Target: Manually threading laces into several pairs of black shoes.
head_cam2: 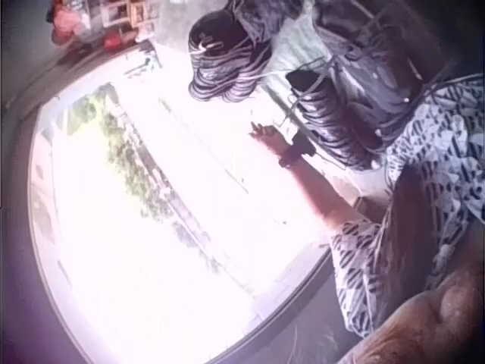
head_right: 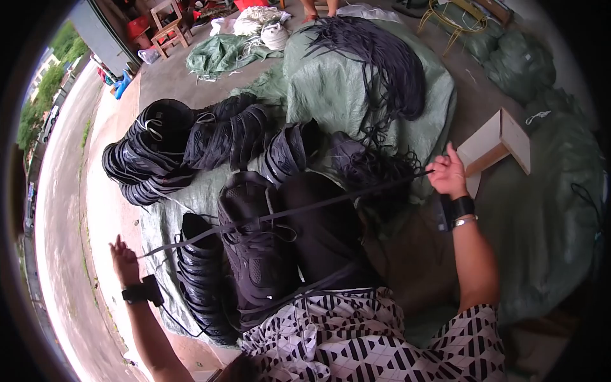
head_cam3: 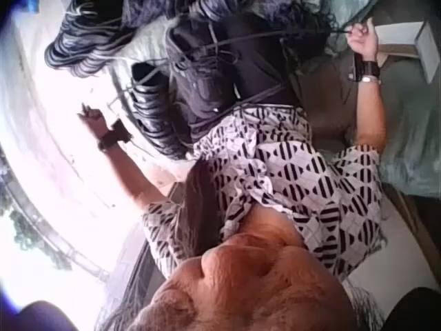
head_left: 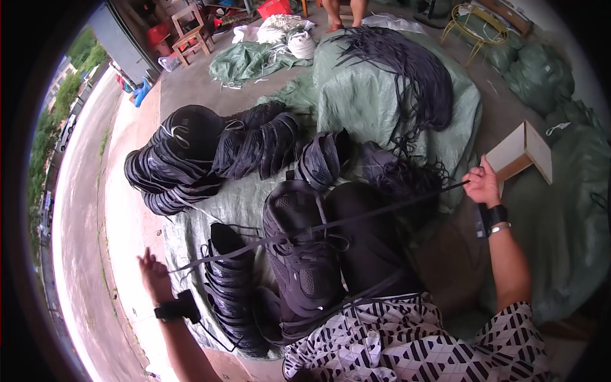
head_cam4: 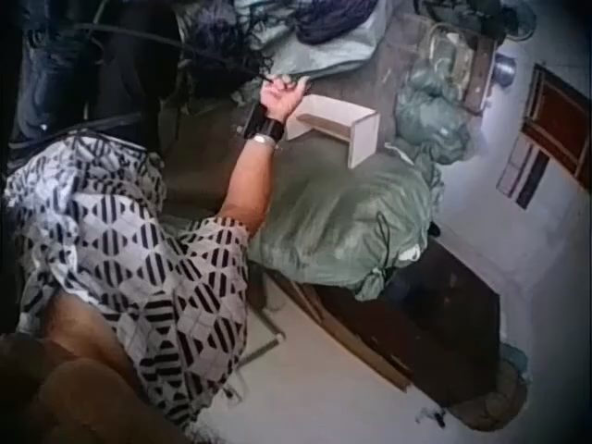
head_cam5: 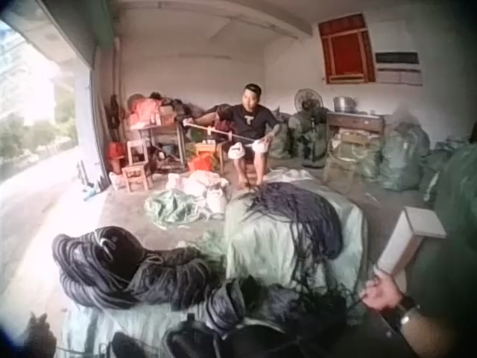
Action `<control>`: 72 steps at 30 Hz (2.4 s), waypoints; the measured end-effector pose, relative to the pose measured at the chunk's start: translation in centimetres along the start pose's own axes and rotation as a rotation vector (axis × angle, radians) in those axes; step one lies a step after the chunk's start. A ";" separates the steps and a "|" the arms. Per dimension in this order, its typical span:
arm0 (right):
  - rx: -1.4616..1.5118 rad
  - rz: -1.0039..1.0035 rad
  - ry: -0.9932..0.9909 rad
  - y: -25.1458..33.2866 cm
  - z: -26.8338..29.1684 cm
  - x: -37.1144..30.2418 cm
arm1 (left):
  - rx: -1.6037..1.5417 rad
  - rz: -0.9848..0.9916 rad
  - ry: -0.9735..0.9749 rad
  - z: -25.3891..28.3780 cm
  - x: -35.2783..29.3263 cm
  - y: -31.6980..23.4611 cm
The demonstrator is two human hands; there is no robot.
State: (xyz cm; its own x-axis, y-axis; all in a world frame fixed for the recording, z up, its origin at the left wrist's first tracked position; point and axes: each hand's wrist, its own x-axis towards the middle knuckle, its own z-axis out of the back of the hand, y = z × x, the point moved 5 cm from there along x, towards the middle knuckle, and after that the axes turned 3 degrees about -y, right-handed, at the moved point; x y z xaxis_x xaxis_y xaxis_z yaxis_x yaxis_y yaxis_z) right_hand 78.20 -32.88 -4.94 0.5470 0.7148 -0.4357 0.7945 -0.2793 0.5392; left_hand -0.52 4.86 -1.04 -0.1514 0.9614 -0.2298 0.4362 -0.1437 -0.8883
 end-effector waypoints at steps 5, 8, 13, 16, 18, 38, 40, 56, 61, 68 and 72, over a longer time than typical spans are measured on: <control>-0.390 -0.068 0.086 -7.8 -10.6 -2.0 | 0.508 -0.037 0.464 -17.3 -14.7 3.6; -0.799 0.009 0.300 -11.2 -16.0 -4.4 | 0.843 -0.390 0.768 -23.3 -21.4 5.2; -1.125 0.133 0.619 -16.9 -22.5 -8.0 | 1.082 -0.804 0.875 -26.6 -24.6 7.1; -1.301 0.333 0.764 -19.3 -24.7 -9.7 | 1.232 -0.963 0.794 -27.8 -24.6 7.1; -1.404 0.383 0.776 -19.7 -25.1 -9.7 | 1.252 -0.924 0.817 -28.8 -24.0 7.5; -1.122 0.259 0.291 -13.7 -18.3 -5.4 | 0.807 -0.245 0.627 -21.8 -20.1 10.8; -1.192 0.479 0.262 -13.5 -20.9 -7.7 | 0.873 -0.242 0.653 -20.9 -19.9 10.8; -1.614 0.153 1.112 -21.1 -23.9 -11.4 | 0.150 0.107 0.476 -24.2 -16.3 4.7; -1.151 0.088 0.685 -19.8 -25.1 -10.2 | 0.045 -0.023 0.320 -20.7 -11.7 1.9; -1.624 0.912 0.863 -21.4 -26.2 -11.4 | 0.121 0.110 0.220 -19.0 -12.6 3.8; -1.622 1.153 1.136 -21.2 -25.4 -11.9 | 0.179 0.070 0.199 -17.3 -11.2 3.8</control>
State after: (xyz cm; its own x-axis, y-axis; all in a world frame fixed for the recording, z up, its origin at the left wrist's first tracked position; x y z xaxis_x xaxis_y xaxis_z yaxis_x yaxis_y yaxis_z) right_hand 48.13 -19.19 7.15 -0.3226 0.7978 0.5093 -0.7569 -0.5405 0.3674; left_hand 18.13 -2.43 5.05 0.0584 0.9723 -0.2263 0.2733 -0.2336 -0.9331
